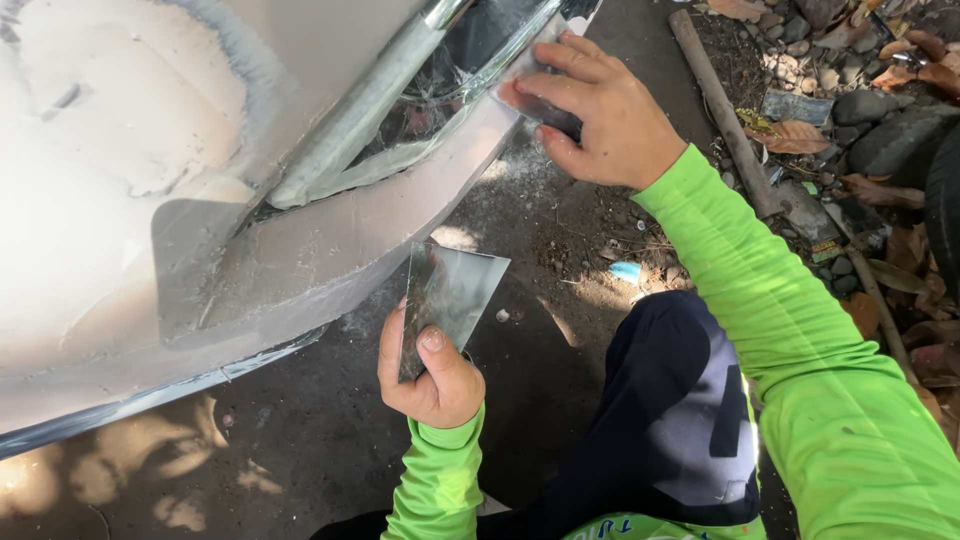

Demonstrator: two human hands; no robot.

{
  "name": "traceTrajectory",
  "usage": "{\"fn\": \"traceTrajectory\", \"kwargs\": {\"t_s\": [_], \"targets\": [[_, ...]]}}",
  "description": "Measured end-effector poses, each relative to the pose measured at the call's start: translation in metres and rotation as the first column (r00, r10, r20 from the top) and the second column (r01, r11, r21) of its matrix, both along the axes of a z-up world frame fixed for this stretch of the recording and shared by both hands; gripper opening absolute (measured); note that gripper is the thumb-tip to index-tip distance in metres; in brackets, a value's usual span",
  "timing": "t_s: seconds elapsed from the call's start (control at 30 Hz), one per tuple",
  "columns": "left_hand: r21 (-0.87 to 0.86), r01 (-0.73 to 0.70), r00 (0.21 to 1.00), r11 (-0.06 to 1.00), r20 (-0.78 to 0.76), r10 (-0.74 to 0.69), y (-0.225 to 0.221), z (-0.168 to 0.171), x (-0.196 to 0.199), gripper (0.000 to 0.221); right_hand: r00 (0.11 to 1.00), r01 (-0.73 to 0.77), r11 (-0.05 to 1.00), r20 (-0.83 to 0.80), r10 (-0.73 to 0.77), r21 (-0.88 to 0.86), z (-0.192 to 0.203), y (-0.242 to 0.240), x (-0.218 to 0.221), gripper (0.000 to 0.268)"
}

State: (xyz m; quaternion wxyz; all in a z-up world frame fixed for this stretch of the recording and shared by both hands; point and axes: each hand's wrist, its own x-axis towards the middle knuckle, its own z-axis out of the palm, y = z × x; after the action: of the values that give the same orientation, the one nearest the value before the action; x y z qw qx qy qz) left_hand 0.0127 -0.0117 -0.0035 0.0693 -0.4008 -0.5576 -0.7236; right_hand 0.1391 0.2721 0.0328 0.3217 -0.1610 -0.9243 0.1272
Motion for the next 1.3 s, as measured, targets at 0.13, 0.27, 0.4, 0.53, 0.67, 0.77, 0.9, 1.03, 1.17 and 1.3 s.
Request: {"fn": "traceTrajectory", "kwargs": {"t_s": [0.13, 0.27, 0.4, 0.53, 0.67, 0.77, 0.9, 1.03, 1.17, 1.3], "targets": [[-0.012, 0.020, 1.000, 1.000, 0.017, -0.020, 0.002, 0.000, -0.001, 0.033, 0.999, -0.013, 1.000, -0.046, 0.013, -0.015, -0.013, -0.003, 0.004, 0.053], [0.027, 0.022, 0.999, 0.999, 0.040, -0.023, 0.005, -0.003, 0.000, 0.032, 0.988, 0.027, 0.999, -0.151, -0.033, -0.041, -0.054, -0.005, 0.002, 0.049], [0.022, 0.050, 0.997, 0.998, 0.060, -0.052, 0.003, -0.002, 0.001, 0.033, 0.977, 0.070, 0.997, -0.203, -0.071, -0.012, -0.081, -0.011, 0.003, 0.048], [-0.011, 0.044, 0.999, 0.999, 0.000, -0.044, 0.011, -0.004, 0.004, 0.033, 0.984, -0.003, 0.984, -0.178, -0.029, -0.179, -0.071, -0.036, 0.025, 0.047], [-0.178, 0.265, 0.908, 0.948, 0.377, -0.183, 0.028, -0.021, 0.017, 0.037, 0.946, -0.316, 0.790, -0.239, 0.219, -0.525, -0.012, -0.086, 0.063, 0.031], [0.262, 0.402, 0.388, 0.877, 0.819, -0.423, 0.046, -0.025, 0.031, 0.035, 0.847, -0.528, 0.639, -0.294, 0.443, -0.559, 0.010, -0.107, 0.082, 0.036], [0.360, 0.390, 0.358, 0.848, 0.789, -0.499, 0.050, -0.009, 0.025, 0.035, 0.863, -0.499, 0.604, -0.296, 0.409, -0.622, -0.003, -0.084, 0.090, 0.038], [0.407, 0.409, 0.401, 0.817, 0.724, -0.562, 0.044, 0.007, 0.028, 0.038, 0.999, -0.034, 0.905, 0.008, 0.041, -0.424, -0.011, -0.039, 0.080, 0.045], [0.247, 0.385, 0.571, 0.889, 0.693, -0.440, 0.045, -0.002, 0.038, 0.037, 0.974, 0.153, 0.980, -0.146, -0.171, -0.127, -0.025, 0.018, 0.060, 0.050], [0.171, 0.420, 0.629, 0.891, 0.654, -0.421, 0.048, 0.001, 0.045, 0.039, 0.971, 0.147, 0.986, -0.178, -0.158, -0.076, -0.032, 0.054, 0.043, 0.050]]}}
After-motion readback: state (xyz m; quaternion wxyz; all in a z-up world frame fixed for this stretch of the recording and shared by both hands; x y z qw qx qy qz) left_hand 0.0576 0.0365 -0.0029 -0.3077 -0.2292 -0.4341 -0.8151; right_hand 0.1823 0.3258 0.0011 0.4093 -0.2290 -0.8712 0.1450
